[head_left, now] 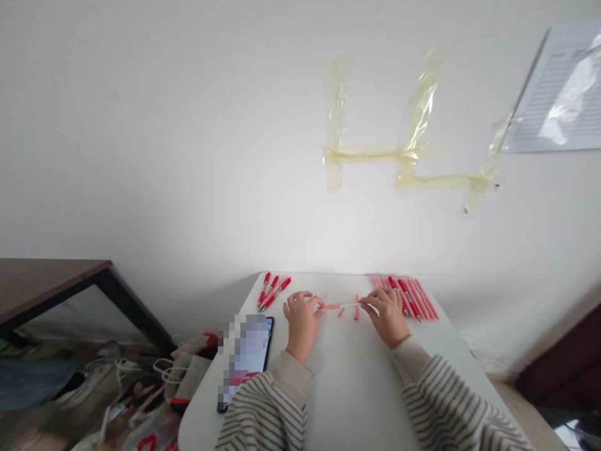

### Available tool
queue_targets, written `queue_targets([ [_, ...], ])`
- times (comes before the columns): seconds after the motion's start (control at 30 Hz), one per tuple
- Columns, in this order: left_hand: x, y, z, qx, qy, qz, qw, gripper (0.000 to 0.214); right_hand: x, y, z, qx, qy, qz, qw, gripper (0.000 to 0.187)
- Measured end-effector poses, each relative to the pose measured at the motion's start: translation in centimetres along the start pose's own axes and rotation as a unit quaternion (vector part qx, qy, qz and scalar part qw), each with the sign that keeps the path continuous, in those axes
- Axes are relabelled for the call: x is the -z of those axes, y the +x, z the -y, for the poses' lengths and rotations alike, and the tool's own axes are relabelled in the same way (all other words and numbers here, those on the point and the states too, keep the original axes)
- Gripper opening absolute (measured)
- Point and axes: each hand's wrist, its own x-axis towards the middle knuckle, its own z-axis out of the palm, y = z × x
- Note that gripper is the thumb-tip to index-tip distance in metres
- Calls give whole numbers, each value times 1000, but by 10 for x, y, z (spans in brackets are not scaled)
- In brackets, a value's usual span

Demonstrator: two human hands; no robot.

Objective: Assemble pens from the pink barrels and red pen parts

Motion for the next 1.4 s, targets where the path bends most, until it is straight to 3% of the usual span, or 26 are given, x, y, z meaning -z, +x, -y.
queue_targets([
  [0.37, -11, -4, -1, -71, -37, -7, 997, 10, -4, -1, 0, 45, 25, -8, 999, 13],
  [0.7, -13, -6, -4, -84, -45, -2, 996, 7, -5, -1, 1, 42, 44, 19, 998, 18],
  [1.07, -5, -4, -4, -36, -6, -29, 999, 10, -7, -2, -4, 17, 27, 22, 999, 50],
  [1.27, 7, 0, 1, 46, 77, -55, 994, 11, -10, -4, -1, 4, 11, 46, 999, 37],
  [1.4, 6, 1, 6, 62, 116, -51, 990, 14, -10, -5, 1, 3, 15, 58, 998, 30],
])
